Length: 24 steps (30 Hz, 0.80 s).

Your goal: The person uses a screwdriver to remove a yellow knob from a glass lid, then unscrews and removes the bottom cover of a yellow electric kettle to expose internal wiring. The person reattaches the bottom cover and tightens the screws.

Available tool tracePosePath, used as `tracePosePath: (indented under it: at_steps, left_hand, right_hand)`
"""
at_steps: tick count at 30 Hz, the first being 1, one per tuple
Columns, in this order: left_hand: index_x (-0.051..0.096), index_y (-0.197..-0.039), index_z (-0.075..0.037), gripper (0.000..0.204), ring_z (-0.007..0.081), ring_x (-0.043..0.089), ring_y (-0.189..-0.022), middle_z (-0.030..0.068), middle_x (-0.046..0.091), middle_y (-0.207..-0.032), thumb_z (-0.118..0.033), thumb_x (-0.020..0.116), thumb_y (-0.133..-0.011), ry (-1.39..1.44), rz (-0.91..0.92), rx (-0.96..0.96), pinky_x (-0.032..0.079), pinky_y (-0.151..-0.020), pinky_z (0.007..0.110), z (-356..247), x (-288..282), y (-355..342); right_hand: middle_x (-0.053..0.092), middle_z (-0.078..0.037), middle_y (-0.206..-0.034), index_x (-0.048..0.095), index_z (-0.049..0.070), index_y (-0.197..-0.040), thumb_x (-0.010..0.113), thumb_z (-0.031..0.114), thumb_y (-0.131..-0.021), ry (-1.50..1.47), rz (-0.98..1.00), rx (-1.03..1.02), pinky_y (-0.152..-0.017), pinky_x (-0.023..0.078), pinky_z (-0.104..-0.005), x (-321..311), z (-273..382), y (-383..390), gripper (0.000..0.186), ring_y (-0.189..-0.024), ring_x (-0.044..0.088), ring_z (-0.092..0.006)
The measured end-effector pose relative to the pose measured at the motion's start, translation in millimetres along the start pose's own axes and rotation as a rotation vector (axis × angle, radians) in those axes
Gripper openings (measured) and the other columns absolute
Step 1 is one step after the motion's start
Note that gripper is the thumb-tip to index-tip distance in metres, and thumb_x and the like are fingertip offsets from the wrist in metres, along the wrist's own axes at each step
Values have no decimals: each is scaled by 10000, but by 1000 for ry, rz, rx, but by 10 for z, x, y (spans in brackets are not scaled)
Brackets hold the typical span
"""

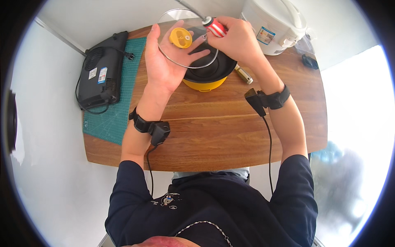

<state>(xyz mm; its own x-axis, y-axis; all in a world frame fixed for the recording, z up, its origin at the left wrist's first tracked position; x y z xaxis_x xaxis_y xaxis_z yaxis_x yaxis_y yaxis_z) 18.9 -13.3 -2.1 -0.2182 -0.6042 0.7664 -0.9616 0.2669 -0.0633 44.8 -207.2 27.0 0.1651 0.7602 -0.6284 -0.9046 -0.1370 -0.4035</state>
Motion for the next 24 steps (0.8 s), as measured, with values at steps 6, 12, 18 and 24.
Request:
tracePosePath:
  at_steps: [6,12,18,24]
  left_hand:
    - [321,-1553,17,838,549,338,-1462,240,451,-1435,-613,493,-1028,41,-3,19,324,-1148,760,19,-50,-13]
    - [321,-1530,25,818,569,288,-1481,263,487,-1324,-603,480,-1031,68,17,-27,248,-1180,773,-2,-59,-36]
    - [358,-1508,53,816,577,273,-1485,280,507,-1284,-595,480,-1028,89,8,-50,219,-1186,783,-11,-36,-23]
    - [391,-1483,68,797,582,275,-1483,295,506,-1302,-583,480,-1032,93,12,-49,226,-1187,780,-26,-24,-23]
  right_hand:
    - [704,-98,-748,736,37,-981,768,248,-859,43,-98,81,-702,543,-332,-430,-552,269,245,-671,628,-139]
    - [667,-236,-807,678,-7,-920,710,139,-851,316,-32,200,-710,524,-406,-586,-949,747,165,-736,638,-397]
    - [691,-218,-914,692,-12,-935,684,72,-798,449,27,199,-782,521,-476,-621,-1396,1005,160,-888,657,-430]
    - [696,-188,-959,712,11,-952,688,55,-800,497,33,116,-834,533,-485,-611,-1608,1064,161,-932,659,-419]
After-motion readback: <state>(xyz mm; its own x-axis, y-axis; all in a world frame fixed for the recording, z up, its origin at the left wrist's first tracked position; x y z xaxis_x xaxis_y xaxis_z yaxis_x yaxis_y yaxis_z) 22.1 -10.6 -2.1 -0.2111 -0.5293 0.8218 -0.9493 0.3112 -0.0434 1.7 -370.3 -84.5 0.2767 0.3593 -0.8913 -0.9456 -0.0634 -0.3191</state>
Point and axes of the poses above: each hand's wrist, its own y-axis away from the middle knuckle, its own x-axis out of the palm, z = x × y, the point moved 1 cm from there along -y, towards the middle knuckle
